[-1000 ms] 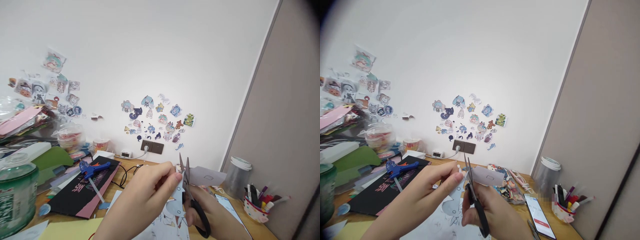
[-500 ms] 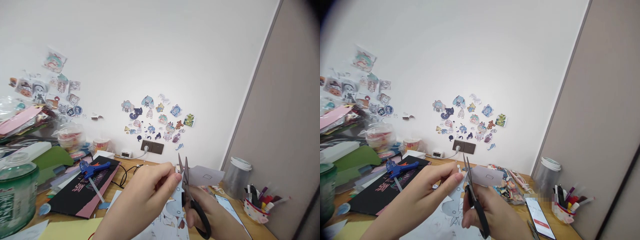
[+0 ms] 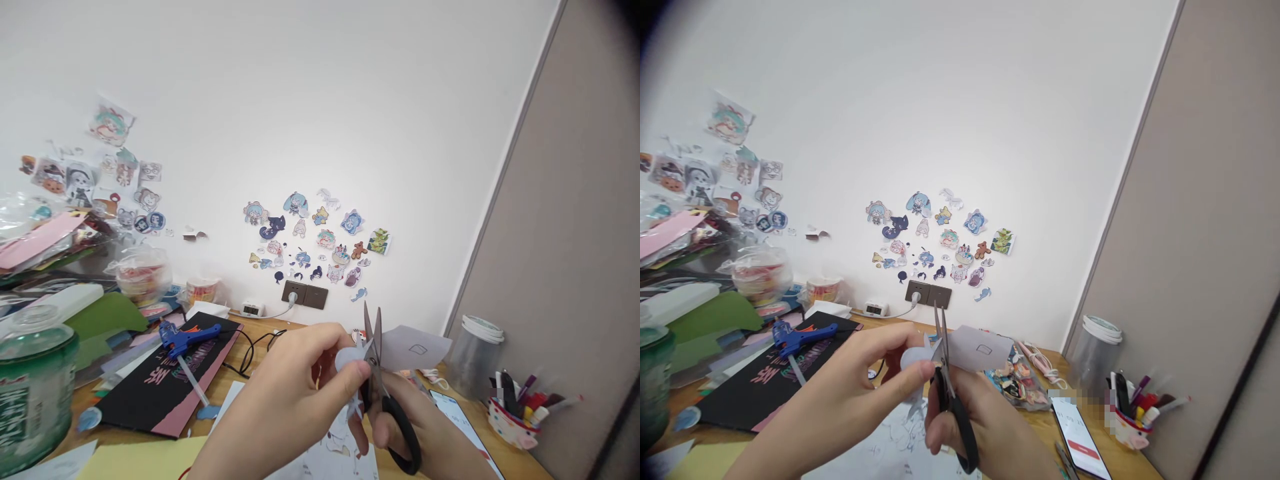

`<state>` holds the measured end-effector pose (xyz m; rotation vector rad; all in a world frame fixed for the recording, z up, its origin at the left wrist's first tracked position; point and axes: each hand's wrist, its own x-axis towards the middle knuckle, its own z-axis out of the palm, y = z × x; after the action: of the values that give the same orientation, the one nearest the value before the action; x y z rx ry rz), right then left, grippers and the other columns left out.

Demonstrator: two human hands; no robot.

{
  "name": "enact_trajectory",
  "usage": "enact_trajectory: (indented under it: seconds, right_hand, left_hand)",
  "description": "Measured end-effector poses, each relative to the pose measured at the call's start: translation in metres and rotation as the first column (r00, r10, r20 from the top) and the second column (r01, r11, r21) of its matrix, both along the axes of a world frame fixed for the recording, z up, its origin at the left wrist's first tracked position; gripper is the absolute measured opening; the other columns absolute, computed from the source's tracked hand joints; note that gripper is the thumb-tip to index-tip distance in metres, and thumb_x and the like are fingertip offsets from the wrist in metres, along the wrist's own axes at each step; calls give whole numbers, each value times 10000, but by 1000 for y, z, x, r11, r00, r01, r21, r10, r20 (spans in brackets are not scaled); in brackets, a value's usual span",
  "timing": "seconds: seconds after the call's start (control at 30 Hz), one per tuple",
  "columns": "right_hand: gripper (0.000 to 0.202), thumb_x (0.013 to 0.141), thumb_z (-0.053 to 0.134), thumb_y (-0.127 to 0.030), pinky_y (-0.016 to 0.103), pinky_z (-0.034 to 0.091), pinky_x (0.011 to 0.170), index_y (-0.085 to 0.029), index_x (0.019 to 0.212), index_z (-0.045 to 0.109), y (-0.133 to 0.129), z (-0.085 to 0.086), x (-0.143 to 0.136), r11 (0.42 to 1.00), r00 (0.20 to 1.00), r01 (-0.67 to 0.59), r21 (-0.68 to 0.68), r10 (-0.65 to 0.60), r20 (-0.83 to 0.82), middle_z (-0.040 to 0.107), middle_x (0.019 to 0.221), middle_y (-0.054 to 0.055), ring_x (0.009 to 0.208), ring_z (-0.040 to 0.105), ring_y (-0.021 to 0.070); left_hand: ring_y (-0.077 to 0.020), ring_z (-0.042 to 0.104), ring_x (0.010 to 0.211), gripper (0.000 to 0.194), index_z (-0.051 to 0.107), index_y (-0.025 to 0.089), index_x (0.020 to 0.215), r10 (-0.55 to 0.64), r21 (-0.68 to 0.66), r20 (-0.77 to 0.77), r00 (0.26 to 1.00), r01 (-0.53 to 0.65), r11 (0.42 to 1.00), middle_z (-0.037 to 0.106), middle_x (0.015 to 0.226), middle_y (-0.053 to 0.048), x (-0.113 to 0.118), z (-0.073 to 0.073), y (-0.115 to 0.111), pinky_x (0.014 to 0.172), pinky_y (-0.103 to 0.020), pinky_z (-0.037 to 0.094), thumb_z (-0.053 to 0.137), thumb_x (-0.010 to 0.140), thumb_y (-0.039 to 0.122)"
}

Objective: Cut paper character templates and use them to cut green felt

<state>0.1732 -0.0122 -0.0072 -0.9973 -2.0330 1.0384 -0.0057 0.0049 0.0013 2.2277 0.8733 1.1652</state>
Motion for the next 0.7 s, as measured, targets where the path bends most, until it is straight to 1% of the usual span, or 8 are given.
enact_trajectory:
  seconds: [0.1, 0.2, 0.3, 0.4, 0.47, 0.57, 0.63, 0.7]
  right_hand:
    - [434, 785, 532, -575, 231, 330, 568, -153, 710, 465, 0, -1, 2, 1000, 999, 11, -10, -10, 39, 493, 632, 0, 594, 418, 106]
    - [449, 779, 522, -595, 247, 333, 593, -151, 736, 470, 1, -2, 5, 1000, 998, 3, -19, -2, 60, 523, 662, 17, 608, 427, 116]
    - [427, 786, 529, -576, 248, 327, 598, -152, 754, 481, 1, -1, 6, 1000, 998, 5, -29, -3, 67, 518, 674, 11, 619, 429, 117]
    - [412, 774, 553, -556, 243, 314, 585, -149, 761, 490, 1, 0, 5, 999, 996, 21, -33, -18, 84, 517, 673, 10, 623, 411, 116]
    - [409, 765, 564, -547, 238, 310, 579, -145, 764, 491, 1, 1, 5, 999, 995, 29, -40, -25, 96, 524, 674, 15, 624, 404, 115]
    - [413, 767, 551, -552, 226, 294, 544, -143, 775, 490, 1, 1, 6, 999, 994, 31, -44, -26, 107, 523, 660, 11, 588, 396, 104]
    - [370, 773, 559, -508, 222, 282, 524, -145, 772, 492, 2, 1, 6, 999, 993, 34, -42, -29, 115, 527, 654, 8, 568, 389, 98]
    - [294, 759, 593, -423, 221, 287, 529, -147, 746, 494, 2, 1, 6, 998, 992, 47, -42, -42, 115, 536, 652, 9, 576, 390, 101]
  left_hand:
    - [-115, 426, 627, 224, 538, 217, 750, 55, -10, 70, 996, -54, 998, 464, 653, 34, -2, 0, 1, 534, -213, 330, 420, 875, 360]
    - [-114, 431, 615, 268, 510, 211, 705, 68, -65, 171, 983, -57, 996, 454, 632, 32, -4, 2, 1, 504, -206, 335, 424, 872, 403]
    - [-114, 480, 605, 270, 522, 213, 711, 36, -141, 275, 961, 3, 990, 518, 632, 26, -5, 3, 1, 488, -197, 374, 451, 860, 426]
    - [-104, 518, 560, 245, 544, 212, 732, -9, -171, 342, 939, 72, 983, 565, 613, 29, -5, 3, 1, 487, -191, 412, 470, 858, 408]
    - [-97, 522, 531, 240, 550, 211, 728, -5, -173, 347, 938, 69, 983, 564, 580, 36, -4, 3, 2, 480, -185, 413, 479, 857, 401]
    - [-93, 514, 513, 253, 547, 210, 704, 32, -172, 324, 946, 26, 985, 541, 535, 44, -4, 3, 1, 465, -176, 398, 487, 849, 408]
    - [-92, 489, 499, 260, 546, 210, 698, 56, -171, 311, 949, -2, 985, 508, 508, 49, -4, 3, 1, 451, -175, 382, 488, 845, 416]
    - [-94, 461, 489, 257, 551, 214, 710, 78, -166, 298, 951, -28, 986, 476, 492, 52, -4, 3, 1, 441, -180, 363, 483, 845, 421]
